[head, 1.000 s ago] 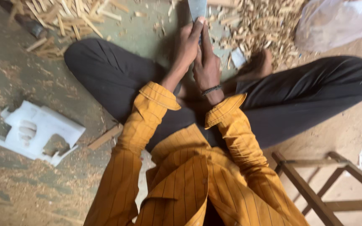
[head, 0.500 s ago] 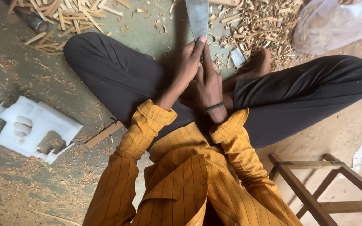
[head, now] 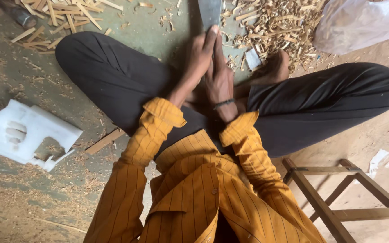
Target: The person sits cross-legged on the floor and uses a hand chisel to shave thin layers from a small wooden block. They repeatedly draw the chisel across the wood surface, producing wood shavings that accumulate on the floor.
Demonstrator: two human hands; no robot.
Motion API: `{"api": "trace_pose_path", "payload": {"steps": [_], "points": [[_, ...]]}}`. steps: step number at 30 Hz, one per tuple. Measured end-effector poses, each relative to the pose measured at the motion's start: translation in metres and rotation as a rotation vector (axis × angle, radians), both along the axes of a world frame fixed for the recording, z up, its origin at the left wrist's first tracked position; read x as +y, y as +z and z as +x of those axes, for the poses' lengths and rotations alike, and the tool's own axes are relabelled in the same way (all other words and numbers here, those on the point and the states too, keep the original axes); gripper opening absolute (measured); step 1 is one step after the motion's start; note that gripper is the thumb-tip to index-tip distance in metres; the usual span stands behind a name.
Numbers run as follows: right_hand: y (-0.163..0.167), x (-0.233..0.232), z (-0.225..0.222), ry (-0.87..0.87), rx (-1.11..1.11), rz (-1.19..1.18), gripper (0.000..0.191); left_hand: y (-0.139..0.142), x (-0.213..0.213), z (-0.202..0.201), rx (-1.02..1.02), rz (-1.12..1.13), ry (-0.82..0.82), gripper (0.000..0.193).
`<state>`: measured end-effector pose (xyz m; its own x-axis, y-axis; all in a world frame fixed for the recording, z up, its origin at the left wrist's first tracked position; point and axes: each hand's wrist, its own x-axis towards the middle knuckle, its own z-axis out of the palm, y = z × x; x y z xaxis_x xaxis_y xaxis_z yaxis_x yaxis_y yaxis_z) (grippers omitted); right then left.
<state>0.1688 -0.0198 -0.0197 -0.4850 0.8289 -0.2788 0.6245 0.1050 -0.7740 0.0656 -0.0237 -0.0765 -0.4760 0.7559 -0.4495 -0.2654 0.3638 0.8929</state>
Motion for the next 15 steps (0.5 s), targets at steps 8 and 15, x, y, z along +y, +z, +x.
{"api": "trace_pose_path", "payload": {"steps": [8,15], "points": [[-0.04,0.028,-0.02,0.02,0.092,0.174,0.069,-0.014,0.043,-0.029,0.23,0.016,0.0,0.065],[0.025,0.022,0.001,-0.352,0.802,-0.844,0.058,0.001,0.028,-0.039,0.1,0.145,0.094,0.054]]}}
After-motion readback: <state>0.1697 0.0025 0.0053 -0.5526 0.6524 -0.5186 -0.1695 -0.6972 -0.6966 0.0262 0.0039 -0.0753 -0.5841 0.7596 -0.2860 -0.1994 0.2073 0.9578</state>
